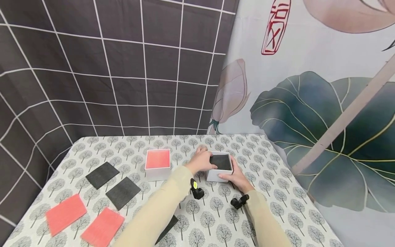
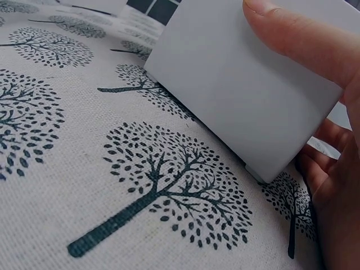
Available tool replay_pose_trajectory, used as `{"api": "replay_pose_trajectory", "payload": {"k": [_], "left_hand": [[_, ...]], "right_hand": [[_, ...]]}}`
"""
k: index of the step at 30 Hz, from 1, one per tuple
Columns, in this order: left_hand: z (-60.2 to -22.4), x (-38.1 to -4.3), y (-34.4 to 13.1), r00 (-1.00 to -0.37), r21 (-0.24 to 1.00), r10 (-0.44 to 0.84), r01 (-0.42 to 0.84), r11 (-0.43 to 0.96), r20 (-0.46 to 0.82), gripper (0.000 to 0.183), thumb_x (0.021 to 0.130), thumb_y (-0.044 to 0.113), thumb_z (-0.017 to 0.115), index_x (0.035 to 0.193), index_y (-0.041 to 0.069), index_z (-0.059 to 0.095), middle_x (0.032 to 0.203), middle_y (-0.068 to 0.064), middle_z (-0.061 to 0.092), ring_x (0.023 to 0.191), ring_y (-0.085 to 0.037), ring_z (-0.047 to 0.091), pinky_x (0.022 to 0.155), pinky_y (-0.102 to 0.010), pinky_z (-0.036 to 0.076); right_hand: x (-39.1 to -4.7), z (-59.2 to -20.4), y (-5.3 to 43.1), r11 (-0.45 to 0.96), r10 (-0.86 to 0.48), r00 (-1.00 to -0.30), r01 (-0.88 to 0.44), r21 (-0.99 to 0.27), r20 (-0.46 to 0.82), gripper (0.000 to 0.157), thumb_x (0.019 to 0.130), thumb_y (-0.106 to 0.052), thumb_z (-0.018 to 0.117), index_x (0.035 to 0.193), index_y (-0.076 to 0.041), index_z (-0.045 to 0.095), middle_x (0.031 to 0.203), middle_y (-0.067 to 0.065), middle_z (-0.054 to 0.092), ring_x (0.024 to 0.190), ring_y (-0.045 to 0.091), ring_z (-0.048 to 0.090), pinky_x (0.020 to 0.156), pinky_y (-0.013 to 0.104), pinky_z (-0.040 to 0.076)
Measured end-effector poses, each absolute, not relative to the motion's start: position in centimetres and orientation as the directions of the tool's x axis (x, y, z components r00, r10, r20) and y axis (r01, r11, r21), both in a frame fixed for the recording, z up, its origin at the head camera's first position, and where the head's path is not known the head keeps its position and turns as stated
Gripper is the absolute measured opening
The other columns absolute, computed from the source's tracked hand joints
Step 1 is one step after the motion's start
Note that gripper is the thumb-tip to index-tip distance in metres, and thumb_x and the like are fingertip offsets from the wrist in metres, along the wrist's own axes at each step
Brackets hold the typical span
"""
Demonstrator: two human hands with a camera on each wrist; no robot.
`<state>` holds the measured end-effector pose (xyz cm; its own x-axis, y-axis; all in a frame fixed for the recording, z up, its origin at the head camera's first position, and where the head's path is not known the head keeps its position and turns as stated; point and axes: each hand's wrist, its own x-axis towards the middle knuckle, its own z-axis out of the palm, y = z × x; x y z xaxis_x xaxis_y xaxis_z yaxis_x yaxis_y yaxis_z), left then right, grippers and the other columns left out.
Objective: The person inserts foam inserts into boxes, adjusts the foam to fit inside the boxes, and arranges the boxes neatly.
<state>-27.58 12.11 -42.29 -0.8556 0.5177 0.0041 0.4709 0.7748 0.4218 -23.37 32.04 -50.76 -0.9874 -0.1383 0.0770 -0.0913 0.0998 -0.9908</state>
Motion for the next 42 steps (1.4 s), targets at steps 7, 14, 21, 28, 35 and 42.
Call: {"api": "replay_pose_trajectory", "payload": {"k": [7, 14, 21, 28, 35, 42], "left_hand": [[-42.5, -27.2, 12.1, -0.868, 0.459, 0.495, 0.453, 0.765, 0.031, 0.059, 0.078, 0.043, 0.071, 0.125, 0.011, 0.058, 0.139, -0.013, 0.041, 0.13, -0.031, 0.029, 0.103, -0.046, 0.035], [-42.7, -26.5, 11.3, -0.844, 0.593, 0.521, 0.485, 0.642, 0.126, 0.064, 0.086, 0.039, 0.064, 0.139, 0.012, 0.042, 0.141, -0.013, 0.037, 0.132, -0.03, 0.029, 0.103, -0.047, 0.035], [-42.9, -25.5, 9.9, -0.813, 0.677, 0.535, 0.528, 0.513, 0.229, 0.066, 0.088, 0.03, 0.063, 0.144, 0.012, 0.033, 0.146, -0.011, 0.03, 0.134, -0.029, 0.027, 0.106, -0.046, 0.03], [-43.2, -24.8, 8.7, -0.787, 0.671, 0.552, 0.569, 0.476, 0.275, 0.063, 0.088, 0.032, 0.062, 0.142, 0.012, 0.036, 0.148, -0.011, 0.026, 0.134, -0.031, 0.024, 0.104, -0.049, 0.031], [-43.2, -24.0, 7.3, -0.79, 0.695, 0.552, 0.554, 0.459, 0.266, 0.068, 0.088, 0.033, 0.062, 0.144, 0.011, 0.03, 0.148, -0.009, 0.027, 0.136, -0.027, 0.023, 0.105, -0.049, 0.03], [-43.7, -23.1, 6.0, -0.803, 0.687, 0.533, 0.547, 0.479, 0.267, 0.071, 0.088, 0.036, 0.061, 0.145, 0.01, 0.028, 0.148, -0.009, 0.028, 0.136, -0.026, 0.022, 0.108, -0.046, 0.026]], "right_hand": [[-23.3, -50.8, 31.7, 0.116, -0.123, -0.989, -0.101, -0.988, 0.086, 0.097, 0.07, -0.002, 0.078, 0.146, -0.021, 0.02, 0.135, 0.015, 0.04, 0.102, 0.022, 0.054, 0.088, 0.028, 0.047], [-23.2, -50.9, 31.6, 0.129, -0.116, -0.99, -0.097, -0.987, 0.082, 0.098, 0.07, -0.005, 0.079, 0.146, -0.022, 0.019, 0.135, 0.014, 0.04, 0.101, 0.024, 0.056, 0.087, 0.03, 0.048], [-23.1, -50.1, 31.7, 0.164, -0.109, -0.993, -0.065, -0.984, 0.048, 0.098, 0.072, -0.002, 0.078, 0.147, -0.019, 0.017, 0.136, 0.015, 0.039, 0.102, 0.024, 0.053, 0.089, 0.03, 0.045], [-23.2, -50.5, 31.9, 0.187, -0.097, -0.991, -0.104, -0.977, 0.087, 0.098, 0.07, -0.009, 0.08, 0.146, -0.023, 0.02, 0.134, 0.012, 0.041, 0.102, 0.025, 0.051, 0.089, 0.031, 0.044], [-23.1, -50.5, 31.8, 0.188, -0.078, -0.994, -0.093, -0.978, 0.08, 0.099, 0.067, -0.009, 0.082, 0.145, -0.026, 0.023, 0.133, 0.011, 0.043, 0.102, 0.026, 0.051, 0.09, 0.033, 0.043], [-23.0, -50.6, 31.9, 0.176, -0.079, -0.994, -0.087, -0.98, 0.074, 0.102, 0.067, -0.008, 0.081, 0.147, -0.026, 0.02, 0.136, 0.012, 0.041, 0.106, 0.026, 0.05, 0.096, 0.035, 0.039]]}}
